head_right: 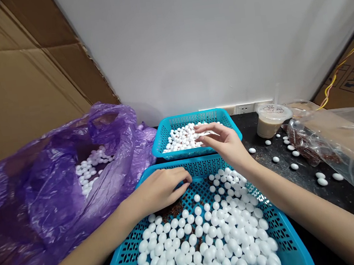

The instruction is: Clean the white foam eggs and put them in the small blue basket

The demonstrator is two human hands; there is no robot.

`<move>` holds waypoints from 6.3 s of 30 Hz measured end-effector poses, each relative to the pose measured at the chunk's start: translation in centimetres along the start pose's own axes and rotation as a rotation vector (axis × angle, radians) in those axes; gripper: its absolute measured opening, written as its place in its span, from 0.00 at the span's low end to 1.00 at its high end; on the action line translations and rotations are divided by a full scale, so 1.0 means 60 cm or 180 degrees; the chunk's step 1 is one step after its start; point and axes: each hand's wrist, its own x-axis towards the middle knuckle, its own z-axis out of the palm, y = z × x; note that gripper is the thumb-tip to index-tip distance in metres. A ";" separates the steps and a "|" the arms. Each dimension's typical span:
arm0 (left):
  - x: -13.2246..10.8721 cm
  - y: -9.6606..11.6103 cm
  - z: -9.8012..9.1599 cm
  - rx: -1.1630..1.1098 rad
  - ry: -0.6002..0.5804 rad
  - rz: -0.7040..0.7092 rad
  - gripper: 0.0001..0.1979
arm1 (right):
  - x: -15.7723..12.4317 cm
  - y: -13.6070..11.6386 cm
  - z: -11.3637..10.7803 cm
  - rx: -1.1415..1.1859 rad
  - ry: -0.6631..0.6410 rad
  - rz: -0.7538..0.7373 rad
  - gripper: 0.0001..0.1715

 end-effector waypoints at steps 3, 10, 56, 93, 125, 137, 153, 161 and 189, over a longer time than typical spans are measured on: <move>-0.001 0.001 0.000 0.0121 -0.0174 -0.0155 0.06 | -0.007 -0.004 0.008 -0.0314 -0.0435 -0.0135 0.04; -0.001 -0.001 0.000 0.0090 -0.0400 -0.0155 0.06 | -0.023 -0.009 0.014 -0.1588 -0.2329 -0.0280 0.07; -0.001 -0.001 -0.001 -0.0577 0.0040 0.0326 0.04 | -0.008 -0.008 0.013 -0.0129 -0.0513 -0.0037 0.10; -0.001 0.005 -0.010 -0.0917 0.2311 0.1245 0.04 | -0.009 -0.015 0.012 0.0348 -0.1755 0.0645 0.08; -0.002 0.003 -0.008 -0.0724 0.2574 0.1070 0.15 | -0.013 -0.019 0.007 0.0462 -0.2049 0.0760 0.06; -0.006 0.006 -0.010 -0.0788 0.2497 0.1115 0.12 | -0.015 -0.021 0.009 0.0609 -0.2130 0.0858 0.08; -0.003 0.009 -0.008 -0.1005 0.2331 0.1321 0.06 | -0.016 -0.024 0.005 0.0364 -0.2268 0.0717 0.07; -0.004 0.009 -0.012 -0.1092 0.2343 0.1287 0.07 | -0.016 -0.021 0.006 0.0356 -0.2224 0.0632 0.08; 0.001 0.001 -0.005 -0.0784 0.2053 0.1272 0.04 | -0.014 -0.011 0.009 0.0641 -0.2052 0.0801 0.11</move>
